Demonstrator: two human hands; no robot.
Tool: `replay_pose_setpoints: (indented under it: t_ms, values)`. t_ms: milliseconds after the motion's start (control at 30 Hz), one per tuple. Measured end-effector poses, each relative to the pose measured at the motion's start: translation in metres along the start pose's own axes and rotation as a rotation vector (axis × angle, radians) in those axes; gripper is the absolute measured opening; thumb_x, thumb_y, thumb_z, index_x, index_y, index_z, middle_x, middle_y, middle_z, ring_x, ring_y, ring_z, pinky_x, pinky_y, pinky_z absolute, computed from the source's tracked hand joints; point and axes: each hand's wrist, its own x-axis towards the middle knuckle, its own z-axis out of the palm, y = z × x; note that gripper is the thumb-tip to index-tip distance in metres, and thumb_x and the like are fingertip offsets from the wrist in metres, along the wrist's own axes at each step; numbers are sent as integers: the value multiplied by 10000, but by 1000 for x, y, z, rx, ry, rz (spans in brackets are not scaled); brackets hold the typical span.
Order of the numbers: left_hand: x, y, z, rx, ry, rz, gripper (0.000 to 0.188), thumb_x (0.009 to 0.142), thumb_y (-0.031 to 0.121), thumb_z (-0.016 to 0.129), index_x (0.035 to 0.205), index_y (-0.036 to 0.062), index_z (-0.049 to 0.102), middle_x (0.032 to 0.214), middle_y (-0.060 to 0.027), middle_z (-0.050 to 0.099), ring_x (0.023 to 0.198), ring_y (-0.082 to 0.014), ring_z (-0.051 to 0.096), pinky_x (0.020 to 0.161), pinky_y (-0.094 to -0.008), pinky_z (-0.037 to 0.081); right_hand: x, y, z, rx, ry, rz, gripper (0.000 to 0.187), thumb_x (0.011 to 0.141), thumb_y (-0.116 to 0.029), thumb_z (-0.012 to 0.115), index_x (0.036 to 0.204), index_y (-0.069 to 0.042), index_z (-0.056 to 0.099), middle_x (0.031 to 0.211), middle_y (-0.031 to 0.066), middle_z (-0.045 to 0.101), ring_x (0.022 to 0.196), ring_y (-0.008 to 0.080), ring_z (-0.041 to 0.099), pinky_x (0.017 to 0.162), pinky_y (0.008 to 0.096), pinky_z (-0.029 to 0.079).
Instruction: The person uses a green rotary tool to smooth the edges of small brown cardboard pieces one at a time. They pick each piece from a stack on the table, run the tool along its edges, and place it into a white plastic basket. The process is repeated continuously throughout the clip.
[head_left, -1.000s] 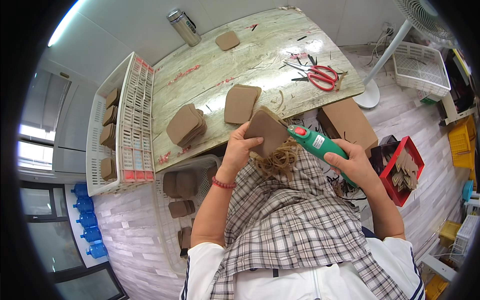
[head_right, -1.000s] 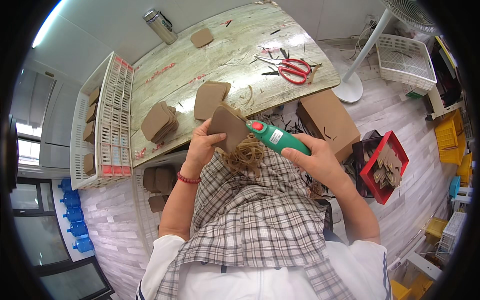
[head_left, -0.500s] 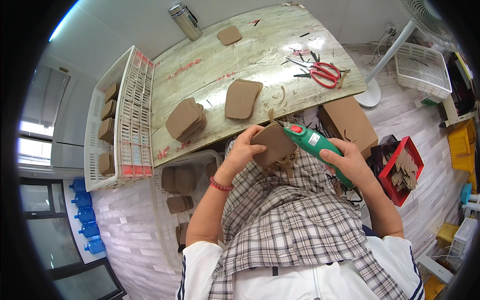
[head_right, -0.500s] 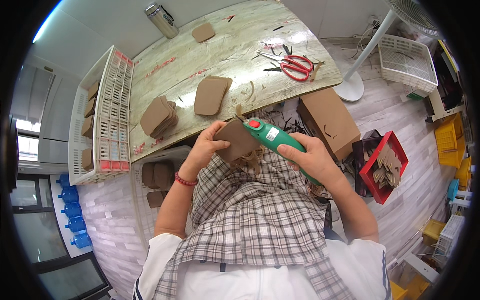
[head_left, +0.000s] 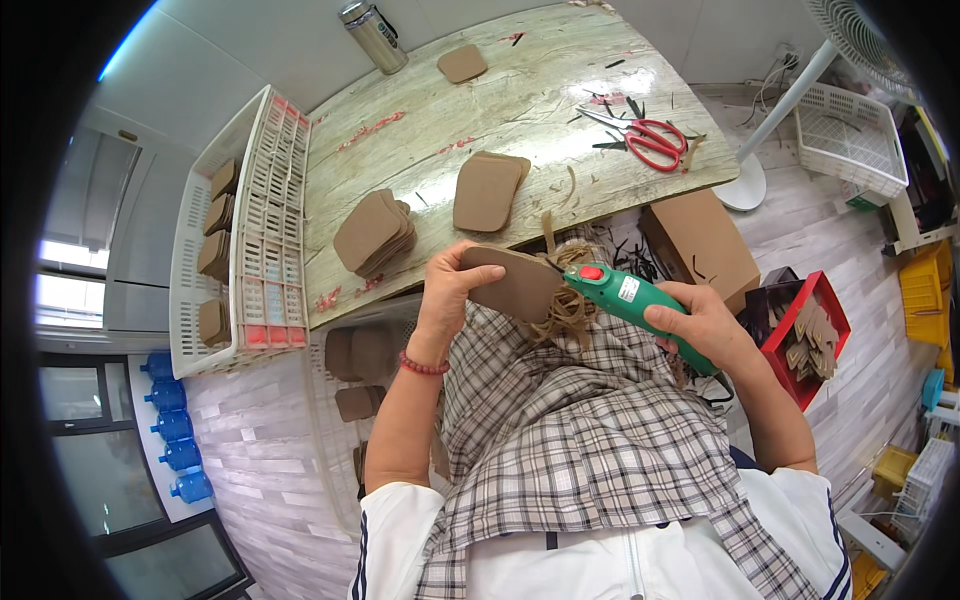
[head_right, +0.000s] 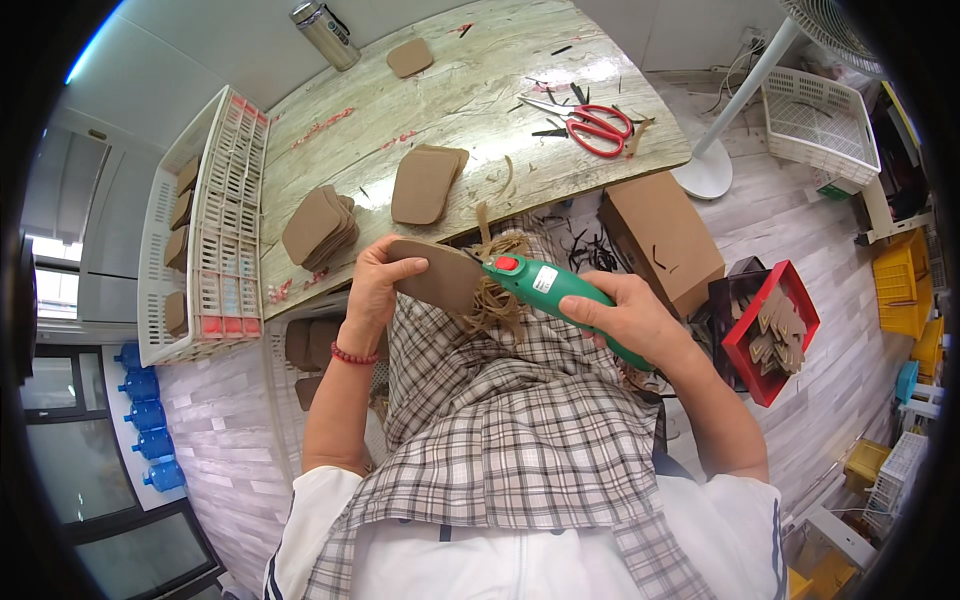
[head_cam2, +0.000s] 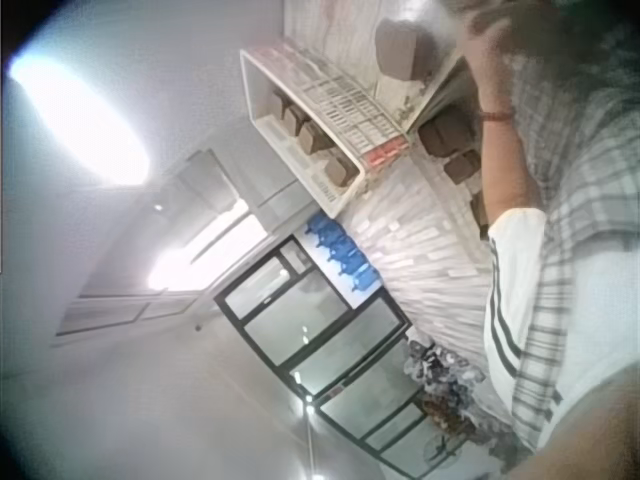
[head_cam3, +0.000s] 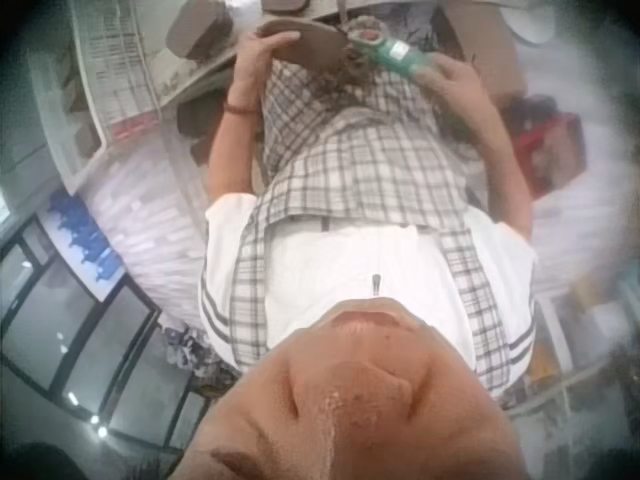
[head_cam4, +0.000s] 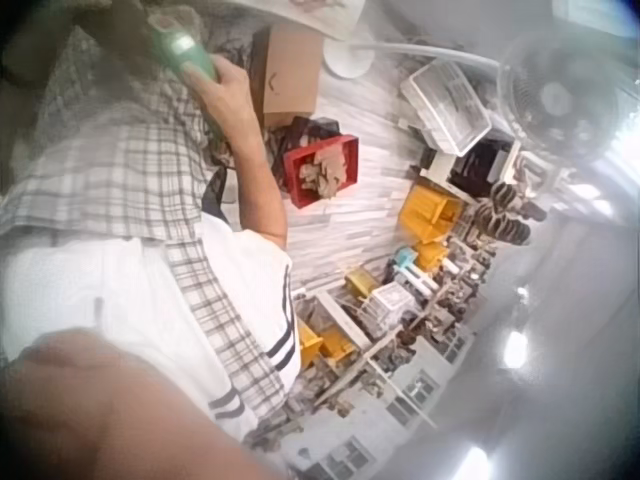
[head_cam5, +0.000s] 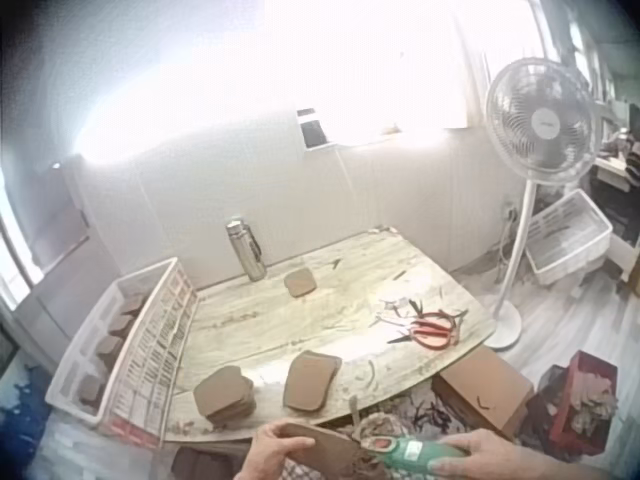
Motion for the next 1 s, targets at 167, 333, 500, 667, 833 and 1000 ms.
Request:
replay_pose_setpoints:
  t_ms: [167, 333, 500, 667, 833, 1000]
  values:
    - [0, -3, 4, 15, -27, -59, 181, 725, -53, 733, 888, 7, 679, 833, -52, 701, 721, -106, 645, 679, -253, 524, -2, -2, 5, -29, 3, -17, 367, 896, -298, 654, 1061, 28, 617, 716, 5, 549, 584, 65, 512, 527, 229, 435]
    - [-1, -3, 12, 47, -92, -111, 197, 722, -52, 735, 904, 2, 682, 842, -49, 699, 729, -102, 640, 684, -245, 520, -1, -2, 9, -29, 18, -25, 369, 890, -279, 668, 1083, 31, 617, 728, 2, 553, 587, 66, 513, 525, 229, 437]
    - [-1, 4, 20, 125, -175, -157, 204, 719, -52, 735, 909, 1, 682, 835, -35, 690, 733, -97, 633, 685, -239, 517, 0, -3, 9, -43, -2, -14, 410, 877, -298, 686, 1107, 36, 632, 793, 26, 581, 624, 72, 533, 540, 231, 453]
    - [1, 12, 24, 174, -249, -225, 199, 711, -69, 730, 884, 4, 664, 832, -36, 685, 746, -106, 629, 709, -239, 505, 5, -7, 15, -11, -8, -32, 403, 870, -304, 692, 1086, 32, 642, 774, 28, 586, 608, 68, 528, 533, 230, 445]
    - [0, 12, 26, 203, -289, -222, 255, 707, -83, 716, 937, 7, 650, 857, -42, 683, 779, -117, 640, 731, -243, 511, 19, -16, 27, -19, -61, -55, 388, 875, -312, 687, 1058, 27, 639, 727, 13, 581, 589, 67, 521, 530, 222, 436]
    - [0, 46, -11, 218, -23, 1, 335, 752, -56, 669, 1070, 46, 633, 982, -48, 669, 889, -134, 636, 808, -275, 523, 28, -18, 37, 109, 6, -110, 378, 891, -314, 671, 1062, 21, 633, 749, 13, 580, 598, 65, 521, 531, 221, 438]
